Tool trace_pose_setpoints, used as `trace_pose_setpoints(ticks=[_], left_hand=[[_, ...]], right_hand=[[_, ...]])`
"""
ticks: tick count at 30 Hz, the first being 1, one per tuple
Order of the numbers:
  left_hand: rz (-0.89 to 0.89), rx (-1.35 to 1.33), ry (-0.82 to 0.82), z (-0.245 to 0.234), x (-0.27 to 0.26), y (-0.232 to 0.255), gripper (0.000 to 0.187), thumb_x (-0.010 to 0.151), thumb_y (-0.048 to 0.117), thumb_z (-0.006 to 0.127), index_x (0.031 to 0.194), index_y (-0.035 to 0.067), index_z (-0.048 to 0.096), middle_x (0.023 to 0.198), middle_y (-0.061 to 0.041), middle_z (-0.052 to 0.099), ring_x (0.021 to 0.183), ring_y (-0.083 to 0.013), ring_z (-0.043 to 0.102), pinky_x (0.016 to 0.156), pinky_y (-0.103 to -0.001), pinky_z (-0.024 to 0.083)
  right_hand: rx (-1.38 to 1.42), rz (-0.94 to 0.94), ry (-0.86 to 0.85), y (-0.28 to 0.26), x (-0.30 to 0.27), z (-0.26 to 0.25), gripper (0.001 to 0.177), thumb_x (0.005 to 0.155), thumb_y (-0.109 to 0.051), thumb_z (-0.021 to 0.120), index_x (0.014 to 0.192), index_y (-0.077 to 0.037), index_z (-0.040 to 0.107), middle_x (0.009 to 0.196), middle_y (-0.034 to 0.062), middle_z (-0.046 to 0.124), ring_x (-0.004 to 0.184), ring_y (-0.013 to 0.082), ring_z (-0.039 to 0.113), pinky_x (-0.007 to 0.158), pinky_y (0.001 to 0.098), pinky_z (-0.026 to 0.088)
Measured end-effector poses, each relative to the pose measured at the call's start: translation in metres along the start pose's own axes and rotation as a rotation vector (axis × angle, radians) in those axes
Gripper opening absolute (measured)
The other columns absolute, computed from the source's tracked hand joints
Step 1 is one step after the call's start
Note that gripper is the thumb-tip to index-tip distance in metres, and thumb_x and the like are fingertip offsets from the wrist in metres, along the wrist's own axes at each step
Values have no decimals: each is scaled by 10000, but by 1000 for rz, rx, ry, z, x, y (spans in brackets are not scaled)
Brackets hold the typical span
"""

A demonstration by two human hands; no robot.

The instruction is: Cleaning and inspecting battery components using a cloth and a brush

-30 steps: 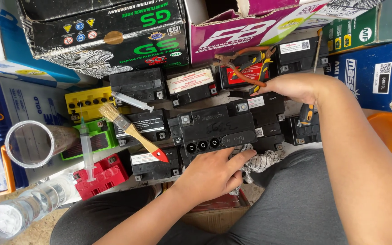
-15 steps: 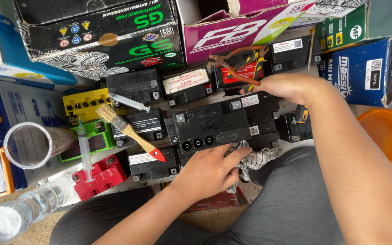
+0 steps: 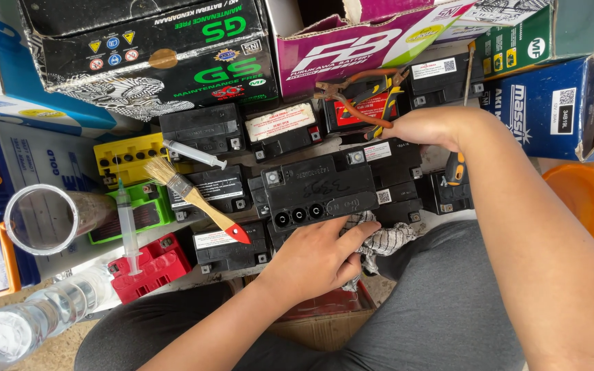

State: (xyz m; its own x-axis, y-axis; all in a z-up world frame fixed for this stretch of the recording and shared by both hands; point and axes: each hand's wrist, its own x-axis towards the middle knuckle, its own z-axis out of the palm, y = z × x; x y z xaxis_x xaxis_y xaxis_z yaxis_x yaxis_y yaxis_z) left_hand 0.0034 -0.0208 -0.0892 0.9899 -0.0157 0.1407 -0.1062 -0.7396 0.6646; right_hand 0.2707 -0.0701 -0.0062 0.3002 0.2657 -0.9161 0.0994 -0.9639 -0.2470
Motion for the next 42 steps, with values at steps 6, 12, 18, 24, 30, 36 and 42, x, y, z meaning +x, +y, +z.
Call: trace_pose_setpoints(ticks=[6, 12, 18, 24, 30, 36, 42], left_hand=[[6, -10, 0, -2, 0, 0, 457, 916, 213, 506, 1368, 171, 555, 1219, -214, 598, 848, -402, 728, 675, -484, 613], [14, -7, 5, 2, -2, -2, 455, 919, 213, 501, 1369, 170, 551, 1205, -211, 603, 842, -400, 727, 674, -481, 612], [21, 0, 16, 2, -2, -3, 470, 915, 210, 505, 1382, 169, 542, 1200, -214, 605, 836, -402, 725, 672, -484, 611], [25, -5, 17, 0, -1, -2, 467, 909, 205, 509, 1373, 165, 551, 1188, -214, 609, 819, -400, 726, 660, -480, 611], [29, 4, 21, 0, -1, -2, 463, 906, 206, 517, 1364, 158, 558, 1185, -218, 612, 809, -400, 726, 656, -476, 612], [35, 7, 39, 2, -1, -2, 463, 901, 202, 523, 1360, 159, 560, 1191, -219, 611, 804, -400, 727, 657, -476, 613], [41, 9, 53, 0, -1, -1, 450, 900, 206, 527, 1344, 149, 571, 1169, -223, 618, 795, -404, 728, 652, -483, 611]], right_hand=[[-43, 8, 37, 25, 32, -7, 759, 969, -547, 542, 1551, -67, 458, 1638, 244, 355, 1552, 395, 244, 1230, 600, 178], [-45, -6, 50, 19, 23, -5, 735, 963, -521, 525, 1534, -61, 486, 1633, 230, 382, 1540, 387, 301, 1223, 537, 290], [-40, 9, 44, 4, 2, -1, 756, 938, -476, 509, 1544, -28, 448, 1645, 237, 358, 1539, 404, 310, 1226, 522, 316], [-48, 54, 65, -8, -10, 0, 800, 903, -505, 521, 1554, -47, 441, 1619, 215, 416, 1498, 396, 389, 1210, 544, 332], [-86, 105, 99, 4, 8, -5, 784, 914, -500, 520, 1511, 8, 490, 1515, 255, 523, 1384, 377, 530, 1114, 538, 423], [-191, 26, 93, -9, -6, -1, 744, 972, -475, 515, 1488, 61, 504, 1558, 278, 477, 1401, 388, 527, 1061, 444, 504], [-103, 41, 146, 0, 11, 2, 747, 963, -426, 607, 1457, 124, 501, 1529, 323, 476, 1349, 413, 555, 984, 466, 542]])
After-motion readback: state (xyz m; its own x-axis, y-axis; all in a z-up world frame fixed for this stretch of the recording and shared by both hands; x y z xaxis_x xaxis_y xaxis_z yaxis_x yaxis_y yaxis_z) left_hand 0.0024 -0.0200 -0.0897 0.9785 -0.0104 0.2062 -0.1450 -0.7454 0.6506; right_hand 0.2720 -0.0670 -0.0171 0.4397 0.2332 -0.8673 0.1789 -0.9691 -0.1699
